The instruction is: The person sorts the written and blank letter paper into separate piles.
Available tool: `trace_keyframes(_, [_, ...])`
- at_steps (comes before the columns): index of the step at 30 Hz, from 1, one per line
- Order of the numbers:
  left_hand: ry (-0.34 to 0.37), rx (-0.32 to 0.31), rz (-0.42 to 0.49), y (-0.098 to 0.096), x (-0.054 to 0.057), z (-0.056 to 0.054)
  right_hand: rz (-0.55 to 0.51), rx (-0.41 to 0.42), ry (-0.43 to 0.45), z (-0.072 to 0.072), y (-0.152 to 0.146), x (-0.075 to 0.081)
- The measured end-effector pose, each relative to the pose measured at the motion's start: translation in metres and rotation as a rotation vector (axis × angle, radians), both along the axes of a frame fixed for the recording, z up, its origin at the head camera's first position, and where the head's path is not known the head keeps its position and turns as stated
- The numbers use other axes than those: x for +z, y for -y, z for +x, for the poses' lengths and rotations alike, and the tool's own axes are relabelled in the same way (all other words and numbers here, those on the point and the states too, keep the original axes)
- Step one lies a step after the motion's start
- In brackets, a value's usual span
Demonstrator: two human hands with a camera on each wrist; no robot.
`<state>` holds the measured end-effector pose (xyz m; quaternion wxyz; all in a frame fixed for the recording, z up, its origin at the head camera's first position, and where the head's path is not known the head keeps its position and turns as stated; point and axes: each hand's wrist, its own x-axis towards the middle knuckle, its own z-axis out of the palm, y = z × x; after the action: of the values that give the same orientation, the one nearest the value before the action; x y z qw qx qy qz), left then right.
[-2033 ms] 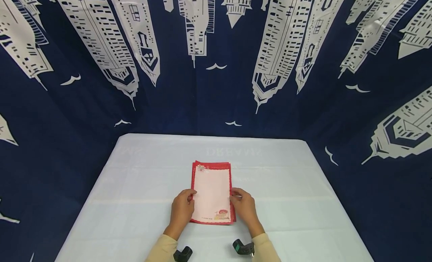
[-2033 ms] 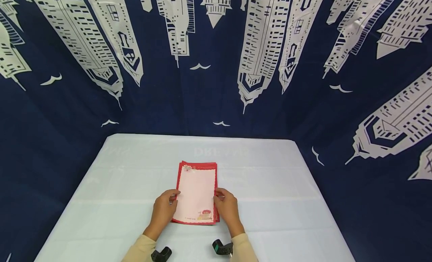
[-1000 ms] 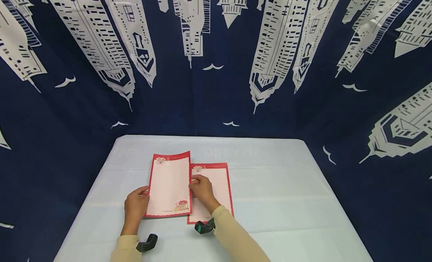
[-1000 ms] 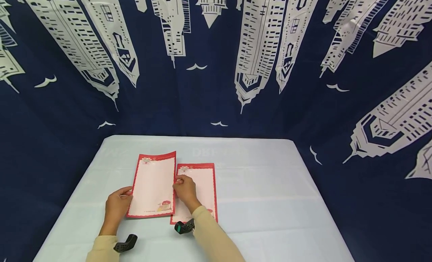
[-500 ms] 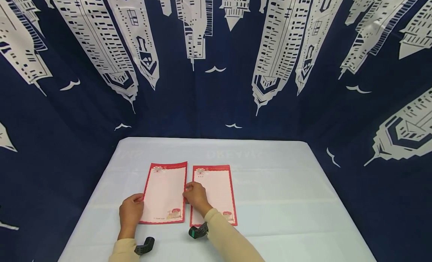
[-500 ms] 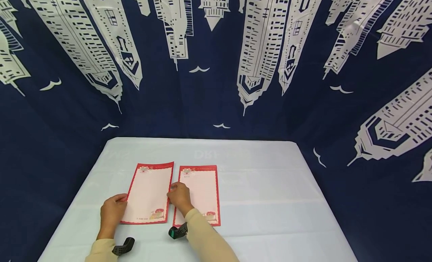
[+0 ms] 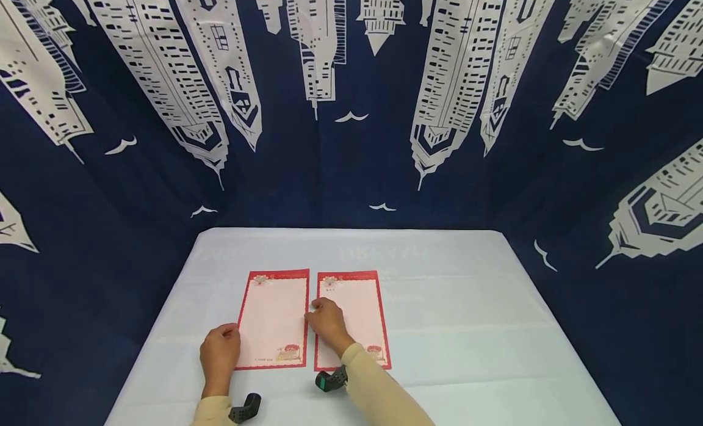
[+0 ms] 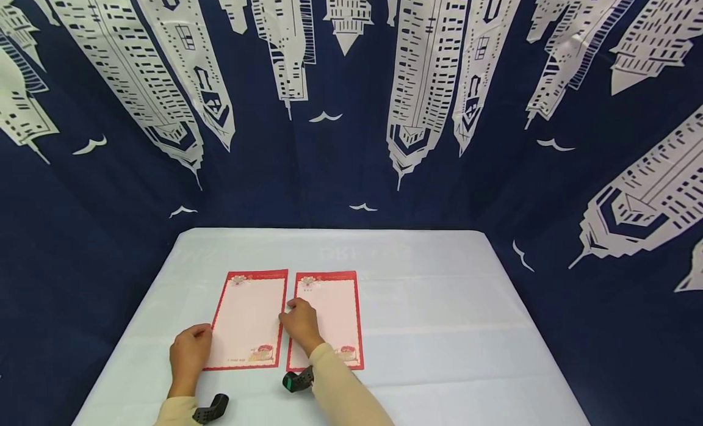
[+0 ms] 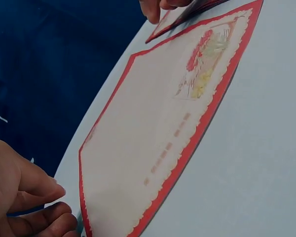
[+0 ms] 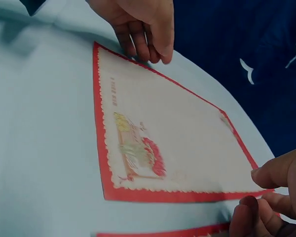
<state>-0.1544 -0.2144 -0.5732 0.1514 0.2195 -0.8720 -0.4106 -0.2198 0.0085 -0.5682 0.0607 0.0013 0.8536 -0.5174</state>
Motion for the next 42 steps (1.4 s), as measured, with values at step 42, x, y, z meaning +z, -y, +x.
trace_keyframes(42, [0.059,-0.532,0.112,-0.126,0.011,-0.024,0.217,-0.264,-0.128,0.018,-0.133,-0.011])
